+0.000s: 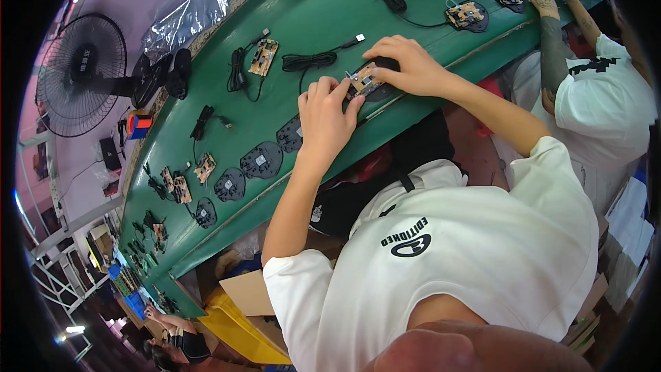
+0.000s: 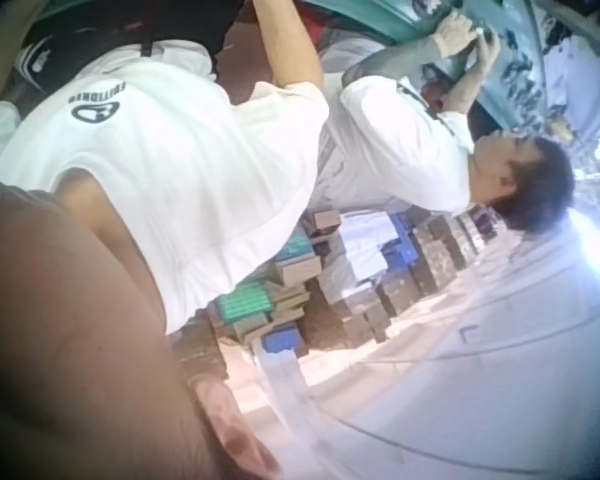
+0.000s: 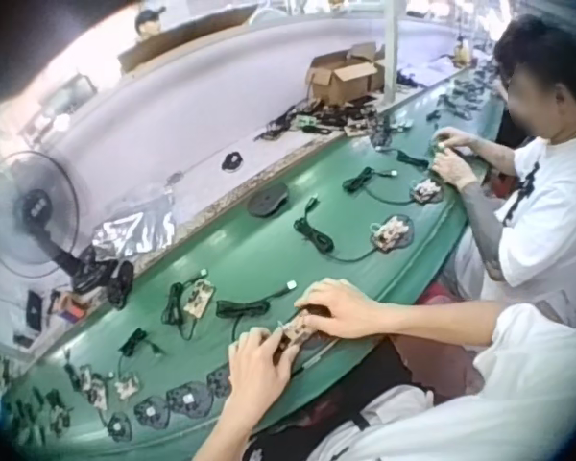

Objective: The person assembles computer mice by hand, placing circuit boards and cables into computer mouse housings on a factory production line.

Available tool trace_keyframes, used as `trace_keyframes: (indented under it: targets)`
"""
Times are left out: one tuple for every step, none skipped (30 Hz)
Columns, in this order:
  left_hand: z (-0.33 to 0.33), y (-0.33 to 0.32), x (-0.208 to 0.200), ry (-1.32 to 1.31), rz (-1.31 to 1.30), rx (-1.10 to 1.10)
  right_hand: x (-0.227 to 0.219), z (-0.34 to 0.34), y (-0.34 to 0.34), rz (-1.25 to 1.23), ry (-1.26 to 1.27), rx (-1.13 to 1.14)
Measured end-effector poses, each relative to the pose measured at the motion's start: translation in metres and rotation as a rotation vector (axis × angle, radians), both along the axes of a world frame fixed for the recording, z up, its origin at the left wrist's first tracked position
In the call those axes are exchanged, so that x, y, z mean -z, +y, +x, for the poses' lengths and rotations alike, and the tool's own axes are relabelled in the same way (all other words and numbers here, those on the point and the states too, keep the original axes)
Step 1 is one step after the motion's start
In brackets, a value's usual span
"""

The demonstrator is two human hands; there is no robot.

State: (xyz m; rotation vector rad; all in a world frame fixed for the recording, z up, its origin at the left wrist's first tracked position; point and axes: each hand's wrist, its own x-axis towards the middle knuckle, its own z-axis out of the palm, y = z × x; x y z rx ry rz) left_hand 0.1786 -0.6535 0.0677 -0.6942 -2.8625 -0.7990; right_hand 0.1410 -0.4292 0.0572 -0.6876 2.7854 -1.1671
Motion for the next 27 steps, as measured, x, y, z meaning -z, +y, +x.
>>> trace_keyframes:
  targets:
    - [0.001,0.000,0.001,0.008,-0.001,-0.006,0.001,0.000,-0.004,-0.017,0.024,0.005]
    - [0.001,0.001,0.001,0.016,-0.002,-0.012,0.001,0.000,-0.007,-0.013,0.026,0.010]
    - [0.002,0.002,0.001,0.018,0.000,-0.008,0.001,-0.001,-0.011,0.025,0.038,0.007]
    - [0.003,0.002,0.001,0.018,0.008,-0.012,0.002,-0.002,-0.012,0.063,0.050,0.004]
    - [0.003,0.002,0.002,0.016,0.015,-0.017,0.002,-0.001,-0.010,0.065,0.050,0.006]
    - [0.003,0.002,0.002,0.016,0.014,-0.020,0.002,-0.001,-0.008,0.057,0.063,0.004]
    - [0.003,0.001,0.002,0.007,0.027,-0.016,0.002,0.000,-0.007,0.050,0.076,0.003]
    - [0.002,0.001,0.002,-0.003,0.039,-0.012,0.000,0.000,-0.008,0.050,0.074,0.000]
    - [0.003,0.001,0.002,-0.005,0.040,-0.014,-0.002,0.001,-0.008,0.053,0.075,-0.005]
    - [0.003,0.001,0.000,-0.008,0.036,-0.017,-0.002,0.002,-0.008,0.056,0.076,-0.009]
    - [0.003,0.001,0.000,-0.011,0.033,-0.019,-0.001,0.003,-0.008,0.057,0.073,-0.010]
    - [0.003,0.000,0.000,-0.012,0.034,-0.017,0.000,0.001,-0.007,0.057,0.085,-0.023]
    - [0.002,0.000,0.000,-0.016,0.036,-0.014,0.001,0.000,-0.006,0.057,0.097,-0.036]
    - [0.002,-0.001,0.000,-0.020,0.039,-0.010,0.001,-0.003,-0.003,0.058,0.097,-0.034]
    - [0.002,0.000,0.000,-0.020,0.039,-0.008,0.001,-0.006,0.000,0.038,0.071,-0.049]
    - [0.003,0.000,0.000,-0.013,0.033,-0.005,0.001,-0.007,0.002,0.018,0.045,-0.064]
    - [0.003,0.001,0.000,-0.005,0.027,-0.002,0.000,-0.008,0.001,0.018,0.046,-0.062]
    - [0.003,0.000,0.000,-0.007,0.027,0.000,-0.004,-0.009,-0.003,0.067,0.034,-0.078]
    - [0.003,0.000,0.001,-0.004,0.028,-0.003,-0.007,-0.009,-0.005,0.116,0.023,-0.095]
    - [0.003,-0.001,0.002,0.000,0.029,-0.005,-0.009,-0.008,-0.007,0.116,0.020,-0.093]
    - [0.003,0.000,0.001,0.001,0.028,-0.006,-0.012,-0.007,-0.009,0.143,0.001,-0.078]
    - [0.004,0.000,0.001,0.003,0.035,-0.004,-0.013,-0.007,-0.010,0.169,-0.018,-0.064]
    - [0.004,0.001,0.001,0.005,0.041,-0.001,-0.010,-0.008,-0.008,0.169,-0.018,-0.066]
    - [0.004,0.001,0.000,0.005,0.041,0.000,-0.007,-0.010,-0.004,0.122,-0.006,-0.099]
    - [0.004,0.000,0.000,-0.008,0.042,-0.002,-0.005,-0.010,0.000,0.075,0.004,-0.132]
    - [0.004,0.000,-0.001,-0.022,0.044,-0.004,-0.005,-0.008,0.005,0.074,0.005,-0.131]
    - [0.004,-0.001,-0.001,-0.020,0.043,-0.005,-0.006,-0.007,0.011,0.045,0.000,-0.164]
